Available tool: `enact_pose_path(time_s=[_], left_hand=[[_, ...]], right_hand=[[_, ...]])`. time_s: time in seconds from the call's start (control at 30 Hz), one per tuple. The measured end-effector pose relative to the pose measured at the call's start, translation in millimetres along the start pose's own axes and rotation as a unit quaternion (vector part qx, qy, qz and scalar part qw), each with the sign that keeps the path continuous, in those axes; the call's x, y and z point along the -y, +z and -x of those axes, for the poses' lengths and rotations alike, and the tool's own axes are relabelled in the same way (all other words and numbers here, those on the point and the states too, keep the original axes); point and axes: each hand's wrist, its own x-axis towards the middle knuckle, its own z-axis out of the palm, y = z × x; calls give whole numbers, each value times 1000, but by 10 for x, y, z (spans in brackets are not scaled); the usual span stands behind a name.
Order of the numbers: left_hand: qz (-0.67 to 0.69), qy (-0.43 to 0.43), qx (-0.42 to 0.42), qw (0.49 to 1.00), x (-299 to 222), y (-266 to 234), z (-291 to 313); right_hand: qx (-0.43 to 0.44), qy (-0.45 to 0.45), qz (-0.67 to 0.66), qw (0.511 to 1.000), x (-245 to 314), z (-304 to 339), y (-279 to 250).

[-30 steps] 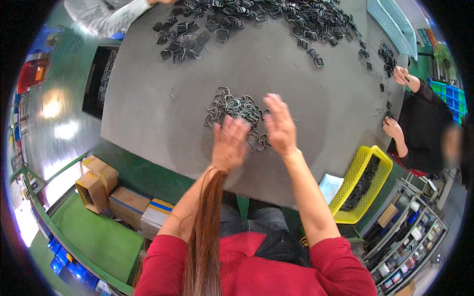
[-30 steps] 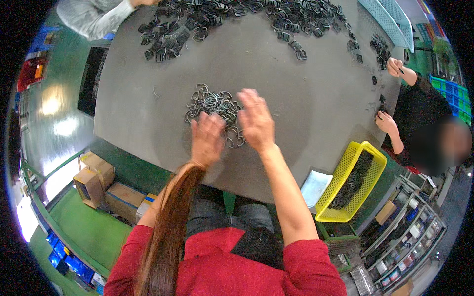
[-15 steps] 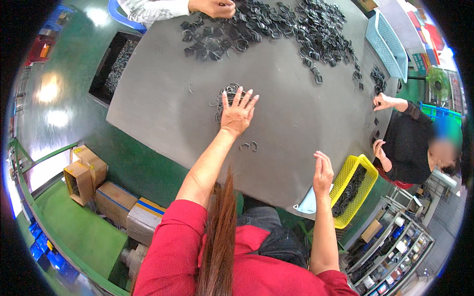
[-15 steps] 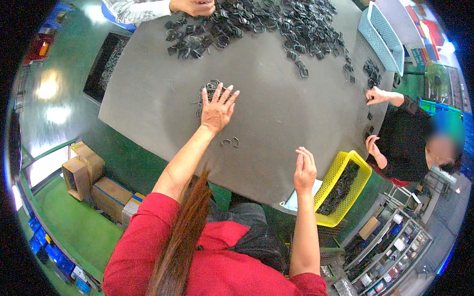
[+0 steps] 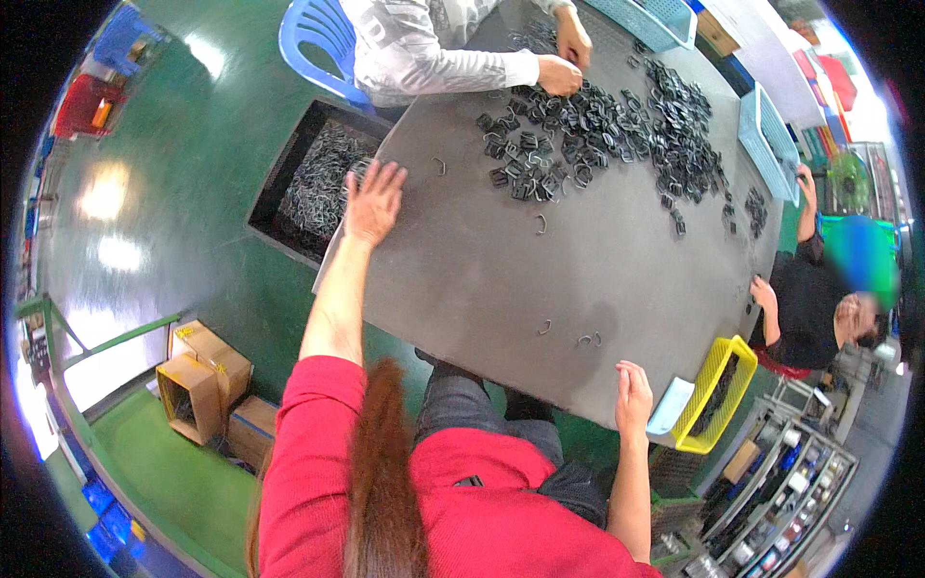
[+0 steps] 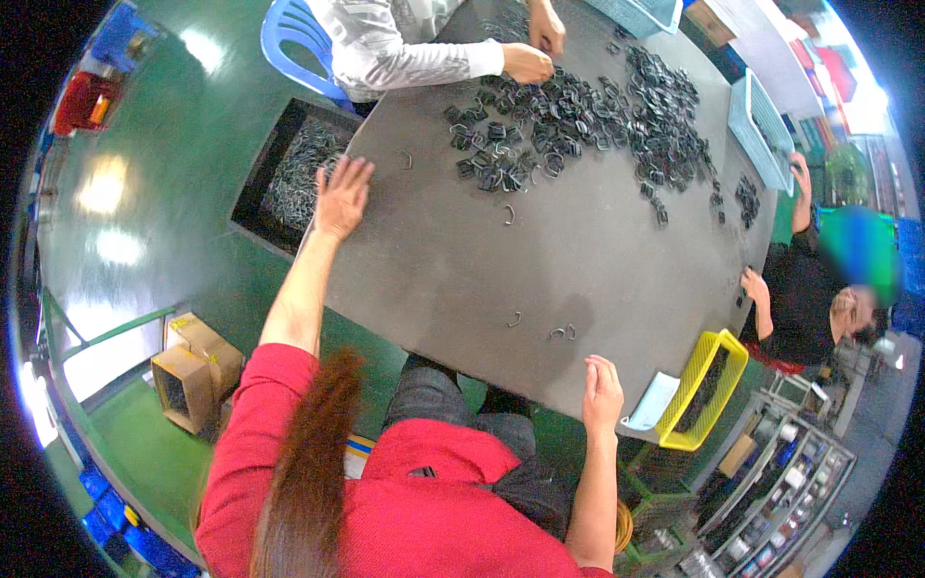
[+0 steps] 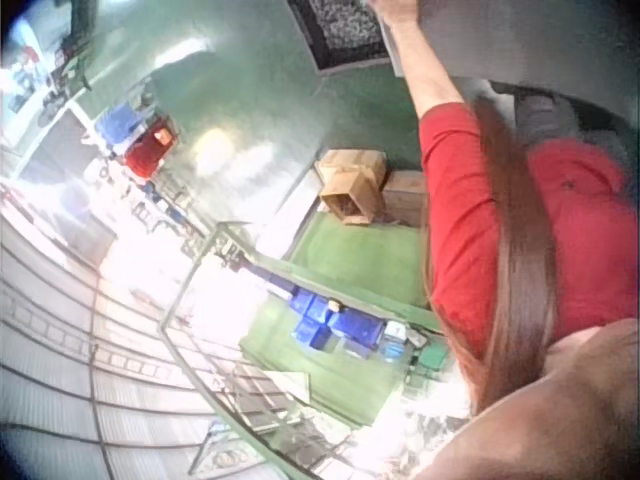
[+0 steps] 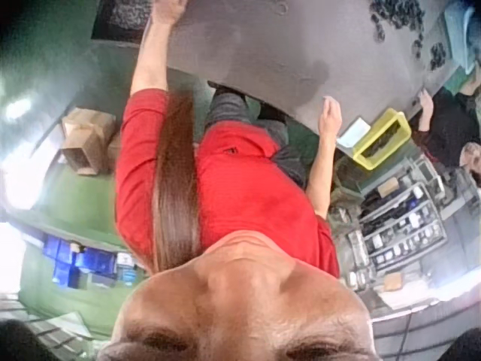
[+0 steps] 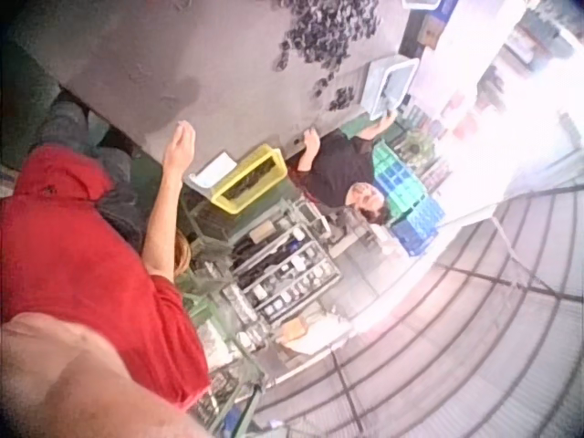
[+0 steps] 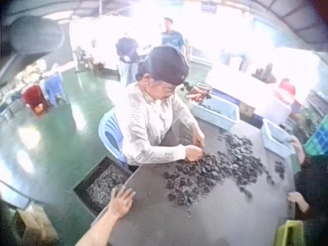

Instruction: The person sorts and organizes small black buckle components and metallic clips on a large gray table. They sift through the piles by hand, gathering items and occasionally placing groups of parts into a yellow basket.

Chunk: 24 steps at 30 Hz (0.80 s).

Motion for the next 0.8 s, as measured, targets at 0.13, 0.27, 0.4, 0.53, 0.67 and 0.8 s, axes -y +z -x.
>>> enact_pose_path(time_s=[0.13,0.27,0.4,0.53,0.67,0.8], left_hand=[[-33,-81,12,996,550,-131,-178],[-26,-129,-13,991,88,-295,-442],[133,133,-32,982,-1526,-419,-40],[287,395,109,866,-3424,-451,842],[200,444,149,860,-3943,-289,953],[205,370,131,896,-3147,-52,610]], right_hand=[[-11,-3,10,1000,223,40,-32],[-41,38,18,998,171,121,-111],[-67,81,4,994,88,193,-169],[-79,123,25,989,94,433,-328],[-102,153,43,982,34,739,-525],[-128,211,14,969,-184,1133,-530]])
